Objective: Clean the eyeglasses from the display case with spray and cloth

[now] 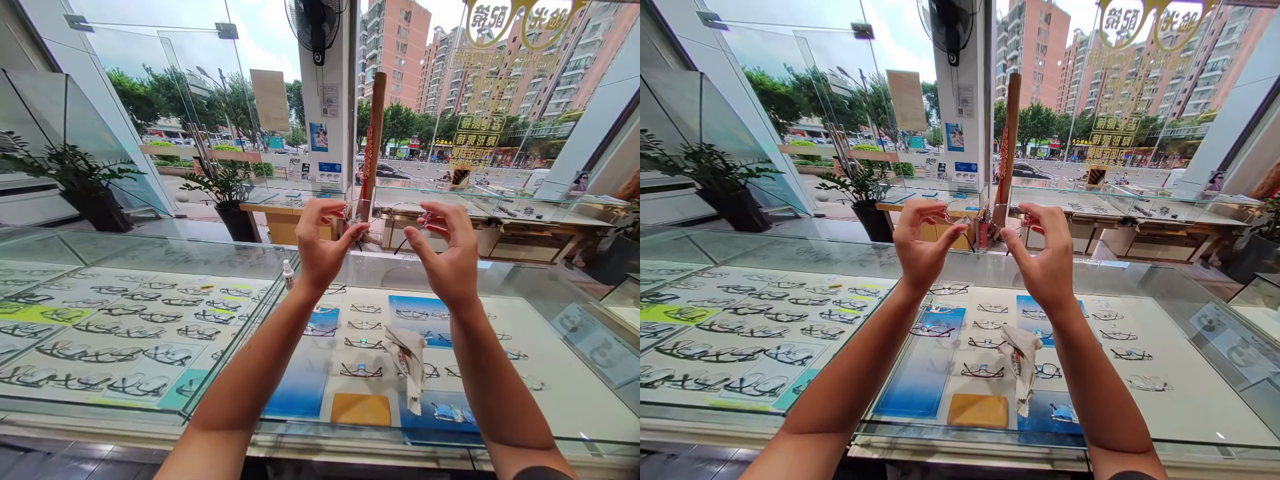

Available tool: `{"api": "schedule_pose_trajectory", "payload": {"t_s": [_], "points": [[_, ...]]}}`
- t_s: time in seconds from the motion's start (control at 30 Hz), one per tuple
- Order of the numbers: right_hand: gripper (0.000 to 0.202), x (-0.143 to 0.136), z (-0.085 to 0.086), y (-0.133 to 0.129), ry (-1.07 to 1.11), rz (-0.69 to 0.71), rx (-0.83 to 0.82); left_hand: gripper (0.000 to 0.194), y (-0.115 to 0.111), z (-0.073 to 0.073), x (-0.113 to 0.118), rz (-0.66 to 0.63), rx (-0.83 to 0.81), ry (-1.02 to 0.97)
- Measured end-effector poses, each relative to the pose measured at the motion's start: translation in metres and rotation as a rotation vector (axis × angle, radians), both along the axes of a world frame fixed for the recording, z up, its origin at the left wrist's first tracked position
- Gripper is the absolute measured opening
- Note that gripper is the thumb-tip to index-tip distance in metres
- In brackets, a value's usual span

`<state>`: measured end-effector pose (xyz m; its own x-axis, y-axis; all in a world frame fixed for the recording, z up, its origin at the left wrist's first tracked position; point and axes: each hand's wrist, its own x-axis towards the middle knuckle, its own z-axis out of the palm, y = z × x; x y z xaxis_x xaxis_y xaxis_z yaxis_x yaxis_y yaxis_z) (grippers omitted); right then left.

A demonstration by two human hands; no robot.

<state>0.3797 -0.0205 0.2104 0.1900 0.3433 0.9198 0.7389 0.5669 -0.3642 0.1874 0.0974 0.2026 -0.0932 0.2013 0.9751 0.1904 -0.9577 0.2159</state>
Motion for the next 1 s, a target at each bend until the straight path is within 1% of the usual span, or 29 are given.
{"api": "schedule_pose_trajectory", "payload": {"t_s": [0.2,0.3,0.4,0.47,0.63,0.73,0.87,1.0], "points": [[0.039,0.003,-0.001,0.002,0.021,0.041,-0.019,0.045,-0.007,-0.003,0.005,0.085,0.071,-0.053],[0.039,0.003,-0.002,0.003,0.025,0.040,-0.022,0.046,-0.008,-0.003,0.004,0.095,0.083,-0.057],[0.039,0.002,-0.002,0.004,0.032,0.047,-0.014,0.045,-0.007,-0.004,0.005,0.080,0.054,-0.050],[0.038,0.001,-0.003,0.005,0.035,0.049,0.004,0.045,-0.006,-0.006,0.007,0.047,0.012,-0.048],[0.037,-0.004,-0.004,0.005,0.025,-0.014,0.055,0.046,-0.004,-0.011,0.013,-0.037,-0.124,-0.018],[0.037,-0.006,-0.005,0.005,0.023,-0.016,0.060,0.047,-0.002,-0.013,0.014,-0.059,-0.151,-0.014],[0.037,-0.008,-0.005,0.005,0.010,-0.027,0.062,0.051,-0.002,-0.014,0.015,-0.064,-0.162,-0.024],[0.037,-0.010,-0.006,0.007,0.000,-0.017,0.069,0.052,-0.004,-0.013,0.015,-0.027,-0.151,-0.047]]}}
